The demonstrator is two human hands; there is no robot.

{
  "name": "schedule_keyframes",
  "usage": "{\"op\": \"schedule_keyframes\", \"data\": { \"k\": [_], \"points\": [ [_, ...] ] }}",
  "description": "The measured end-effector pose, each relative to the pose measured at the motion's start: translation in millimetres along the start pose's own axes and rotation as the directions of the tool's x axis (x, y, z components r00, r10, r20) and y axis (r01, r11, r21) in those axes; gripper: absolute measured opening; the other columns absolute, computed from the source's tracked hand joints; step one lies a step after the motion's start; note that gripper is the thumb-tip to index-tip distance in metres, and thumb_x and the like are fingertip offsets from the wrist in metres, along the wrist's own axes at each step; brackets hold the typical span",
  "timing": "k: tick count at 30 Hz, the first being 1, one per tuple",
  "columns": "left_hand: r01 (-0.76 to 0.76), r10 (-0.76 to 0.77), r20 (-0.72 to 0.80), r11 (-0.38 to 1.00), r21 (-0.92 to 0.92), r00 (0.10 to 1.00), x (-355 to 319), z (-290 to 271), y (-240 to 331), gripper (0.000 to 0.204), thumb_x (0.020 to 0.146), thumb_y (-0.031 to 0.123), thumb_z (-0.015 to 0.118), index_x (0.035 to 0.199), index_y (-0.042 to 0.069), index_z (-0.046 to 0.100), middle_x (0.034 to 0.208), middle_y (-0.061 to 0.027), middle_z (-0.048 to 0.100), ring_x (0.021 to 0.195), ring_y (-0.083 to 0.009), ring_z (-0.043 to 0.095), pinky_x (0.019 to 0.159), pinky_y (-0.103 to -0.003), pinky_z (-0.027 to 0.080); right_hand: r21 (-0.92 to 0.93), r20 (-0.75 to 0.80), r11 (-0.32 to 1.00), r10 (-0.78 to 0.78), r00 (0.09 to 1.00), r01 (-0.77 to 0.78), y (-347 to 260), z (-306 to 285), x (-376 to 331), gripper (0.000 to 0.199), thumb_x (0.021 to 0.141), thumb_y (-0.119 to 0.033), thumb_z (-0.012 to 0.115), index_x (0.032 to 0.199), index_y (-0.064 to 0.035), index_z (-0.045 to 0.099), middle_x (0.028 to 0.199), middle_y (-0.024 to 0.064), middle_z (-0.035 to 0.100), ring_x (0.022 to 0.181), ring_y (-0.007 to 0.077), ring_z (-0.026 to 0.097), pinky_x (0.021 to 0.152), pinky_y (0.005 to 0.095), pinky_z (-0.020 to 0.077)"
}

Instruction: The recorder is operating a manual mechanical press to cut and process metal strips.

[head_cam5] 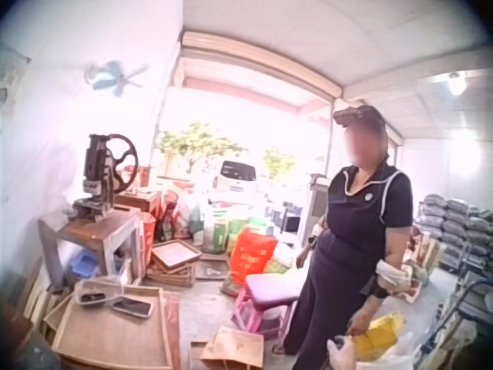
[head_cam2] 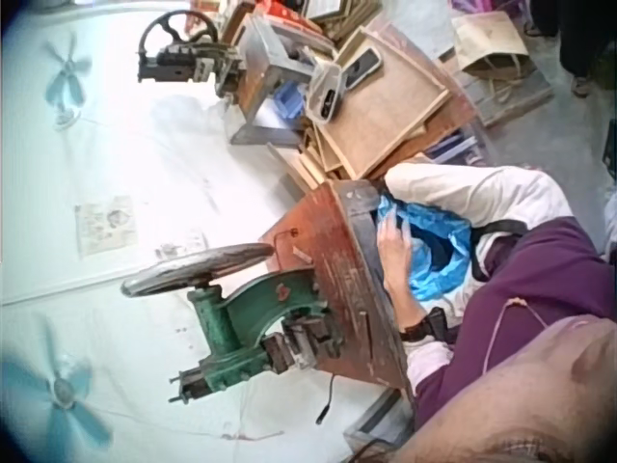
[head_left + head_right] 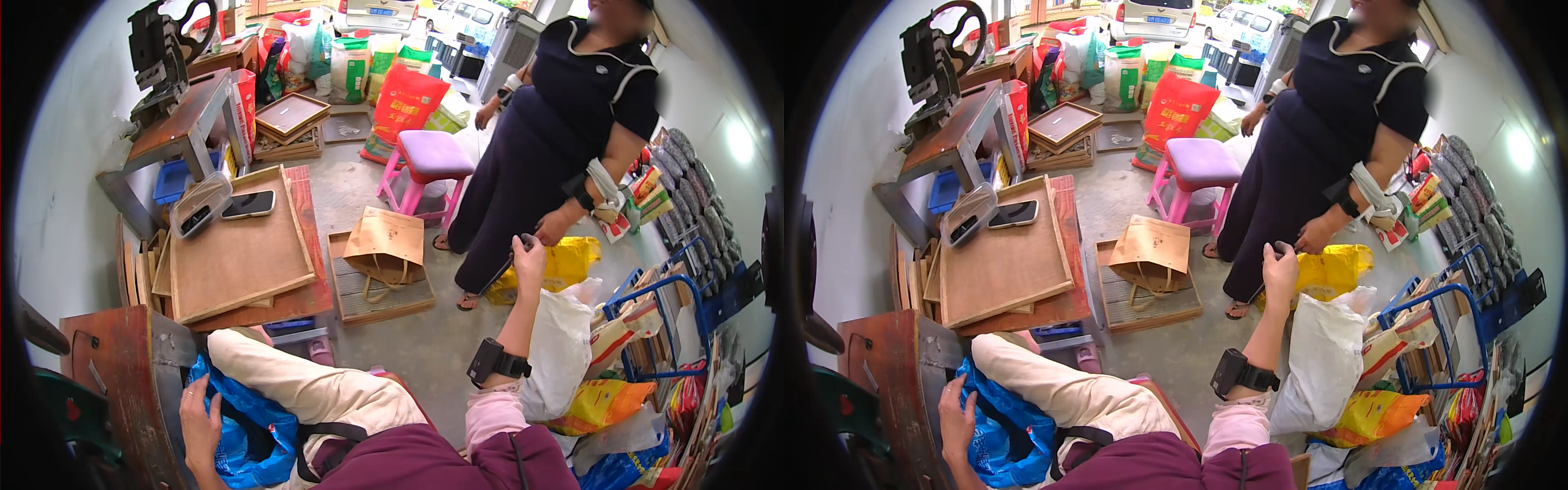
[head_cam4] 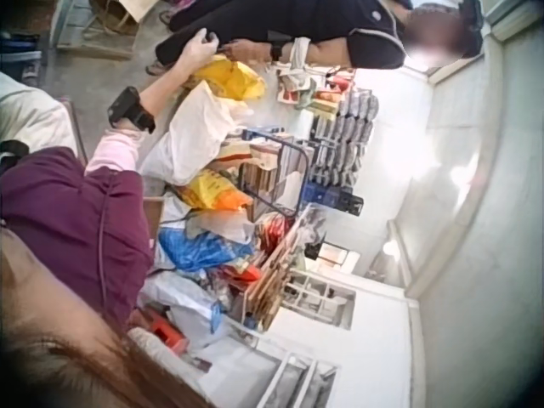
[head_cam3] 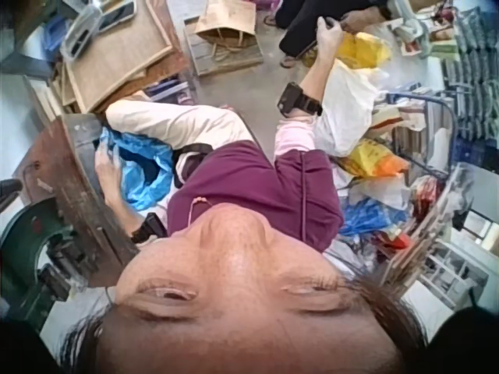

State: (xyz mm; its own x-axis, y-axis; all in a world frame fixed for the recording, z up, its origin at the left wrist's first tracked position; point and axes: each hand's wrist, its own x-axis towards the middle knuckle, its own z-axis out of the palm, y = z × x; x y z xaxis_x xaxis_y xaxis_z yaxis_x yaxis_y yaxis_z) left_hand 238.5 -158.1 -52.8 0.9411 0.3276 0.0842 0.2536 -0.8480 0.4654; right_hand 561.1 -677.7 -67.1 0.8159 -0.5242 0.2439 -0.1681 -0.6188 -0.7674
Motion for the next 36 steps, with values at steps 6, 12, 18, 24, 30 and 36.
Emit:
{"op": "schedule_keyframes", "data": {
  "k": [6, 12, 18, 24, 30, 36],
  "points": [
    [-0.104, 0.104, 0.019, 0.994, 0.009, 0.994, 12.8, -0.7, 27.7, 0.033, 0.082, 0.006, 0.061, 0.114, -0.003, 0.055, 0.111, -0.0218, 0.058, 0.104, -0.0383, 0.053, 0.090, -0.042, 0.042, -0.005, -0.067, 1.000, -0.005, 0.998, 0.004, 20.4, -29.4, 11.2, 0.037, 0.084, -0.026, 0.063, 0.109, 0.0016, 0.061, 0.097, 0.0198, 0.067, 0.090, 0.0319, 0.065, 0.081, 0.0383, 0.0486],
    [-0.219, 0.217, 0.064, 0.975, 0.039, 0.974, 23.6, -1.5, 49.9, 0.033, 0.081, 0.006, 0.062, 0.113, -0.001, 0.056, 0.108, -0.0204, 0.058, 0.102, -0.0375, 0.053, 0.089, -0.042, 0.042, 0.045, -0.200, 0.999, 0.015, 0.980, -0.006, 29.7, -60.5, 33.6, 0.037, 0.085, -0.026, 0.060, 0.109, 0.0022, 0.061, 0.098, 0.0206, 0.066, 0.090, 0.0329, 0.064, 0.082, 0.0387, 0.0474],
    [-0.465, 0.459, 0.078, 0.882, 0.077, 0.885, 53.2, 0.8, 107.0, 0.036, 0.079, 0.004, 0.062, 0.114, -0.001, 0.055, 0.108, -0.0193, 0.058, 0.102, -0.0373, 0.053, 0.089, -0.042, 0.042, -0.032, -0.059, 0.999, 0.023, 0.998, -0.025, 115.9, -58.1, 43.3, 0.034, 0.081, -0.008, 0.052, 0.111, 0.0067, 0.058, 0.094, 0.0168, 0.065, 0.079, 0.0235, 0.064, 0.067, 0.0325, 0.0516],
    [-0.708, 0.689, 0.168, 0.701, 0.092, 0.705, 50.3, -3.1, 205.1, 0.034, 0.078, 0.008, 0.064, 0.111, 0.001, 0.057, 0.102, -0.0169, 0.061, 0.094, -0.0349, 0.057, 0.083, -0.040, 0.045, 0.854, -0.204, 0.520, 0.295, 0.934, 0.022, 174.5, -57.2, 6.6, 0.033, 0.088, -0.014, 0.052, 0.113, 0.0063, 0.051, 0.107, 0.0180, 0.059, 0.097, 0.0279, 0.060, 0.081, 0.0366, 0.0485],
    [-0.941, 0.915, 0.303, 0.315, -0.122, 0.267, 8.6, 36.2, 320.3, 0.029, 0.078, 0.009, 0.062, 0.106, 0.001, 0.057, 0.099, -0.0135, 0.062, 0.094, -0.0284, 0.058, 0.083, -0.038, 0.046, 0.982, 0.164, 0.037, 0.332, 0.929, -0.187, 161.1, -147.7, -10.6, 0.049, 0.095, -0.046, 0.041, 0.130, -0.0117, 0.043, 0.119, 0.0088, 0.054, 0.114, 0.0267, 0.048, 0.101, 0.0499, 0.0335],
    [-0.961, 0.937, 0.347, 0.134, -0.241, 0.043, -16.2, 74.7, 380.1, 0.022, 0.077, 0.006, 0.059, 0.097, 0.000, 0.056, 0.091, -0.0137, 0.060, 0.092, -0.0279, 0.058, 0.083, -0.037, 0.046, 0.968, 0.171, -0.192, 0.046, 0.984, -0.159, 144.4, -129.0, -39.8, 0.047, 0.094, -0.037, 0.047, 0.133, -0.0116, 0.041, 0.132, 0.0101, 0.048, 0.120, 0.0280, 0.045, 0.098, 0.0496, 0.0374]
  ]
}}
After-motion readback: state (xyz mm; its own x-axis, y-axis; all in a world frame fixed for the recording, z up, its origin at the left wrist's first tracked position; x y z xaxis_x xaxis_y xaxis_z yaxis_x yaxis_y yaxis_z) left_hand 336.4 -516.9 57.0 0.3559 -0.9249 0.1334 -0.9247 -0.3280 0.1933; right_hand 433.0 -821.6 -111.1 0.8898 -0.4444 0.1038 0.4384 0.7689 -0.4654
